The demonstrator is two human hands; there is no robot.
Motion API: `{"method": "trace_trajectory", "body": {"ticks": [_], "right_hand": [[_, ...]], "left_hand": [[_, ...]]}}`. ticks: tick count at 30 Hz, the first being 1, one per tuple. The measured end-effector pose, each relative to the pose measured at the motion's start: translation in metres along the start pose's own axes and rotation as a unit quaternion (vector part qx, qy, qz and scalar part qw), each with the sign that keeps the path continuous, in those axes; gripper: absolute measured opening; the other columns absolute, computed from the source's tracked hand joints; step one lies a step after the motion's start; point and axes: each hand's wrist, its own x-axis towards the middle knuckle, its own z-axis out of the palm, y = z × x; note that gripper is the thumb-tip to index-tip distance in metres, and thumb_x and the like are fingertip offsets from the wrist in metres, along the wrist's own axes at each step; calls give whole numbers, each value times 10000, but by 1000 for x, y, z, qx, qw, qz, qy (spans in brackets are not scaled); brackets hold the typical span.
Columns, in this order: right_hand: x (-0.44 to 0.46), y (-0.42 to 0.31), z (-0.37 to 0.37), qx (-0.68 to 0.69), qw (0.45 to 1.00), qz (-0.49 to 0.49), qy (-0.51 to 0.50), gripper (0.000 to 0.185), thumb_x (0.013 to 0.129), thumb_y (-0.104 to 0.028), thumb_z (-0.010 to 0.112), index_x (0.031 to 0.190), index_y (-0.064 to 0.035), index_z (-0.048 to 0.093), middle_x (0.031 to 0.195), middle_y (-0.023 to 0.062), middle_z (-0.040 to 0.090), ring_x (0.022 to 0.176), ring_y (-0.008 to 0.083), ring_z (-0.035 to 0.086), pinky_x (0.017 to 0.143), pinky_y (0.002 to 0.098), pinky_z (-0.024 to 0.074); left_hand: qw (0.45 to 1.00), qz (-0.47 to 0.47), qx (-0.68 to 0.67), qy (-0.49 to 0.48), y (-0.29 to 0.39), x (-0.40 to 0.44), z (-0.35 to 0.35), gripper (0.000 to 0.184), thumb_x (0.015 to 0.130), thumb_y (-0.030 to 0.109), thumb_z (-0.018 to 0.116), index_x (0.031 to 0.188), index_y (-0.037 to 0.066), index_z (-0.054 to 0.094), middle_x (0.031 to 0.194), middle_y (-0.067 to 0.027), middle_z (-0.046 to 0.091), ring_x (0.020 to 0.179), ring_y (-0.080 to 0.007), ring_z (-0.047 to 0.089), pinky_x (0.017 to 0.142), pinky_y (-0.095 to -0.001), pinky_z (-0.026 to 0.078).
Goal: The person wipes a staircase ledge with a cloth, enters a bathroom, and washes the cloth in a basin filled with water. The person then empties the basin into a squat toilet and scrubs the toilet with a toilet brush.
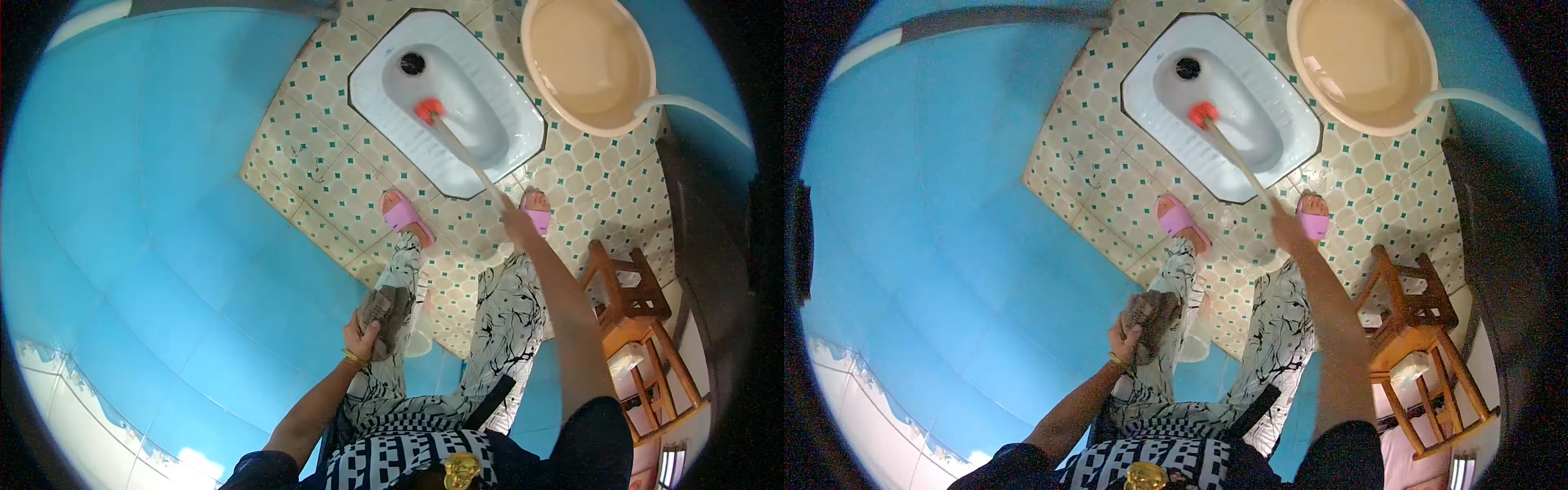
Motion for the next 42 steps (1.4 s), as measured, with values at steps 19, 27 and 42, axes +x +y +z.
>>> {"method": "trace_trajectory", "body": {"ticks": [19,27,42], "right_hand": [[38,-189,11,541,839,28,48,365,867,-200,326,1215,-91,318,527,9,385,350,113,339,318,268,304],[-8,-169,-34,95,966,22,239,530,834,-138,362,1303,-85,122,676,218,562,623,383,554,560,454,438],[-75,-86,42,-230,973,27,3,688,767,-57,437,1328,-136,46,665,165,571,606,292,583,526,393,473]], "left_hand": [[998,21,-50,39,-5,-8,8,514,703,385,578,965,-50,499,777,-121,594,690,-152,520,629,-289,428],[996,2,-77,43,-19,-4,5,503,701,389,582,947,-45,510,767,-122,599,688,-166,541,636,-294,433],[994,-27,-99,26,-23,-4,-2,557,705,394,570,1031,-50,486,858,-158,596,772,-212,566,701,-318,432]]}}
